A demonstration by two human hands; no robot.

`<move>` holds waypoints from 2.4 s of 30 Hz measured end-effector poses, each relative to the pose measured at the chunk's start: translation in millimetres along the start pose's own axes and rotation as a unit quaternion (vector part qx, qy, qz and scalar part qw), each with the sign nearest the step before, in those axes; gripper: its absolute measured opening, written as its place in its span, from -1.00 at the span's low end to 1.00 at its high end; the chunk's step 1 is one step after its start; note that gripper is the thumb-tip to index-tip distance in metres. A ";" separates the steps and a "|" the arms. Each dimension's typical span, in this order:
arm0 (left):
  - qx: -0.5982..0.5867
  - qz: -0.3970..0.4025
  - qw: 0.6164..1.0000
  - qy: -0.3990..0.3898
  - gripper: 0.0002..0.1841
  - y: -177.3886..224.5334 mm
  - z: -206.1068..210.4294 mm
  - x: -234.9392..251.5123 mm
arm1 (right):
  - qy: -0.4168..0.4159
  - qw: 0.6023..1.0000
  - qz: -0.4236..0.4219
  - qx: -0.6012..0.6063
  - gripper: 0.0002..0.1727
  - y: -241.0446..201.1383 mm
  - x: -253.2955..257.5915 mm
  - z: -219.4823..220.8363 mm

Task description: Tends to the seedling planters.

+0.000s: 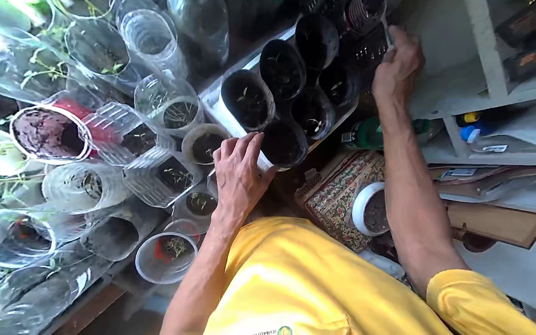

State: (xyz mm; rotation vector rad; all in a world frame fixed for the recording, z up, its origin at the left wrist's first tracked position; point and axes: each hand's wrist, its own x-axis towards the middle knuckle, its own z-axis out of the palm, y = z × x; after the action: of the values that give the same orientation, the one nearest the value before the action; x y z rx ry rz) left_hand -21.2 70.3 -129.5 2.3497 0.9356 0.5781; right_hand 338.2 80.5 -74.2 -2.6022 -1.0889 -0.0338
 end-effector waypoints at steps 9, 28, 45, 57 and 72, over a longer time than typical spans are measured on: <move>0.053 -0.039 0.997 0.035 -0.40 -15.6 15.2 10.9 | -0.031 0.979 -0.184 0.079 -0.62 7.4 -179.3 -51.8; 0.052 -0.027 0.997 0.046 -0.48 -13.7 24.6 9.6 | -0.109 0.956 -0.244 0.123 -0.58 6.2 -226.9 11.5; 0.061 -0.023 0.996 0.053 -0.50 -13.6 25.1 15.2 | -0.158 0.950 -0.173 0.207 -0.62 -0.6 -228.2 13.7; 0.060 -0.026 0.997 0.049 -0.52 -14.4 26.4 12.5 | -0.162 0.948 -0.190 0.196 -0.63 7.2 -220.1 11.6; 0.072 -0.024 0.997 0.029 -0.48 -9.4 21.0 5.9 | -0.173 0.932 -0.056 0.315 -0.65 -4.0 -231.6 32.4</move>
State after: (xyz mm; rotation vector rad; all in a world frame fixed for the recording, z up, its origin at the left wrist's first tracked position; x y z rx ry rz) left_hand -10.1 73.5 -150.3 2.4416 1.0887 0.5799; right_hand 167.9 -67.0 -136.9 -1.9994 -1.1214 0.6615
